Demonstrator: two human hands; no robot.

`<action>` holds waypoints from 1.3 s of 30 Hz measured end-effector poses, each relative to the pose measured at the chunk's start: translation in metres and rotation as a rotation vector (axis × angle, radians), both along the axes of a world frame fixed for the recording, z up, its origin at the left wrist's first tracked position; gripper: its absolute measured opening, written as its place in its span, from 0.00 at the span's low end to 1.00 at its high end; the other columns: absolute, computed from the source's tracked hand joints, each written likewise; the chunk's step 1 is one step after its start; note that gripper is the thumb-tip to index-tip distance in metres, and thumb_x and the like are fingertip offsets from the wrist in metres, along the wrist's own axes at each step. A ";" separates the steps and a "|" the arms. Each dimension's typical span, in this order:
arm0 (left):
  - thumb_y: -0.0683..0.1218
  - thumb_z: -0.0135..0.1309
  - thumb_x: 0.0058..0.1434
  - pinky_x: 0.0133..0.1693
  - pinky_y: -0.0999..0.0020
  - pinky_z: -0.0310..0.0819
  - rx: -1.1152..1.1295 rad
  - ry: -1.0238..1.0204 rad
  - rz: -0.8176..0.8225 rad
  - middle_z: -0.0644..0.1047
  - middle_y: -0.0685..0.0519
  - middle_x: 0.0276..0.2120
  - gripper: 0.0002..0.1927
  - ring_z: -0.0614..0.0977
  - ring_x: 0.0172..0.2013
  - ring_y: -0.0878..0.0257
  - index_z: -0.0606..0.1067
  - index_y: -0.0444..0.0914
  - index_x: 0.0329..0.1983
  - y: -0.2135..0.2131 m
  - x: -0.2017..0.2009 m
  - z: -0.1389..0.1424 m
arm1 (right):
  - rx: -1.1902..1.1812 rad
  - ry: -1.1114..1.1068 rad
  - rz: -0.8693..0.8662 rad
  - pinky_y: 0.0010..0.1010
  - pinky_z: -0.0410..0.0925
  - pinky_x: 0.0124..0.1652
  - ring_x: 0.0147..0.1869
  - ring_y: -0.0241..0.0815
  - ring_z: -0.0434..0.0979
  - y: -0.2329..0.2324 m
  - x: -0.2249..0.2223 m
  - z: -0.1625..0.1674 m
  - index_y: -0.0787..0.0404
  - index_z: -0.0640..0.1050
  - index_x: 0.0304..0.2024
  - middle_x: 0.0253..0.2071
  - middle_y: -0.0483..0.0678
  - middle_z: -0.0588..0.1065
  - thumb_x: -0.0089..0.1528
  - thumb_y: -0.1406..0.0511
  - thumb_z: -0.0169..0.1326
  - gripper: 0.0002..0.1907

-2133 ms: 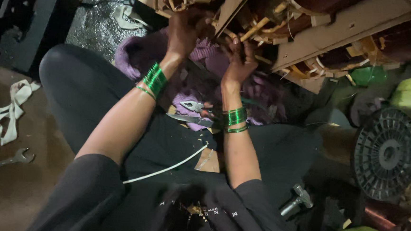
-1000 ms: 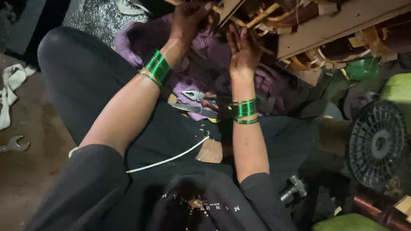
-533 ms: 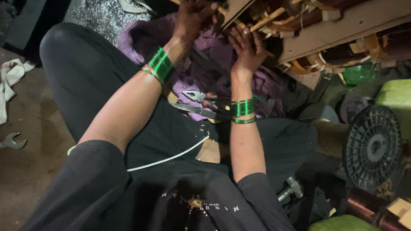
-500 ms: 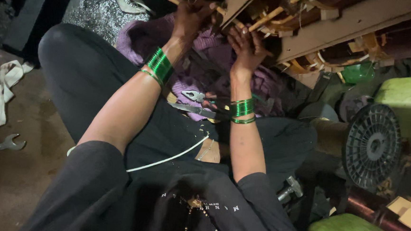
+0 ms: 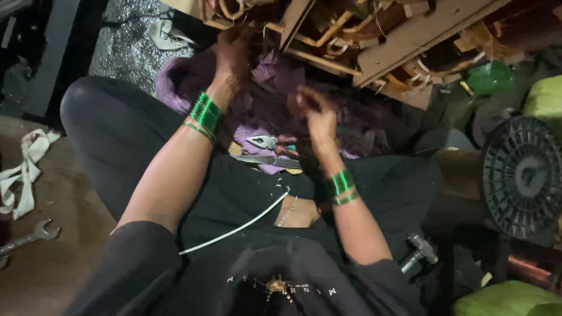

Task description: The person sits on the floor working on a wooden frame structure, threading and winding thin wire around its parts. They use green-handled pliers to grip and cut wire, tap parts with a hammer, and handle a wooden stick and spools of wire while adjusting the assembly.

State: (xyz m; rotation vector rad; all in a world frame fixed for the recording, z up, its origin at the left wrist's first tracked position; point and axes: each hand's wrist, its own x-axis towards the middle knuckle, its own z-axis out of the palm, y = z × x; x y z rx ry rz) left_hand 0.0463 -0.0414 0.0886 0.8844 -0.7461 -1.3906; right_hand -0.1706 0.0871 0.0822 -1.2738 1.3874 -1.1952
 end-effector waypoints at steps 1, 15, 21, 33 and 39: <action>0.45 0.57 0.66 0.27 0.71 0.71 0.006 -0.005 0.016 0.82 0.54 0.28 0.11 0.78 0.25 0.68 0.82 0.31 0.36 0.000 0.004 -0.002 | 0.170 -0.129 0.024 0.34 0.79 0.45 0.45 0.44 0.84 0.015 -0.002 -0.006 0.72 0.78 0.57 0.44 0.54 0.81 0.67 0.70 0.55 0.17; 0.50 0.52 0.75 0.34 0.66 0.71 -0.371 -0.678 0.327 0.80 0.52 0.29 0.17 0.75 0.29 0.66 0.80 0.30 0.43 0.053 0.042 0.039 | -0.009 0.583 0.170 0.37 0.74 0.45 0.45 0.50 0.85 0.059 0.012 -0.001 0.62 0.82 0.52 0.40 0.55 0.83 0.62 0.64 0.61 0.16; 0.52 0.51 0.74 0.28 0.66 0.68 -0.150 -0.608 0.364 0.78 0.55 0.24 0.19 0.74 0.24 0.64 0.79 0.33 0.36 0.023 0.045 0.024 | 0.009 0.516 0.230 0.35 0.74 0.44 0.43 0.47 0.86 0.057 0.012 0.002 0.61 0.81 0.51 0.39 0.53 0.83 0.62 0.64 0.60 0.15; 0.46 0.54 0.67 0.31 0.68 0.77 0.018 0.132 0.047 0.84 0.52 0.33 0.10 0.85 0.30 0.63 0.78 0.35 0.43 0.028 0.012 0.002 | 0.038 0.616 -0.083 0.35 0.73 0.39 0.37 0.41 0.83 0.041 0.011 -0.001 0.58 0.83 0.53 0.37 0.55 0.82 0.66 0.63 0.60 0.14; 0.47 0.60 0.68 0.24 0.72 0.65 -0.027 -0.206 0.067 0.79 0.57 0.25 0.11 0.73 0.23 0.71 0.81 0.32 0.37 0.026 0.005 0.012 | -0.325 0.015 -0.048 0.34 0.77 0.50 0.50 0.41 0.83 -0.024 0.000 0.007 0.65 0.78 0.59 0.50 0.53 0.82 0.73 0.68 0.56 0.13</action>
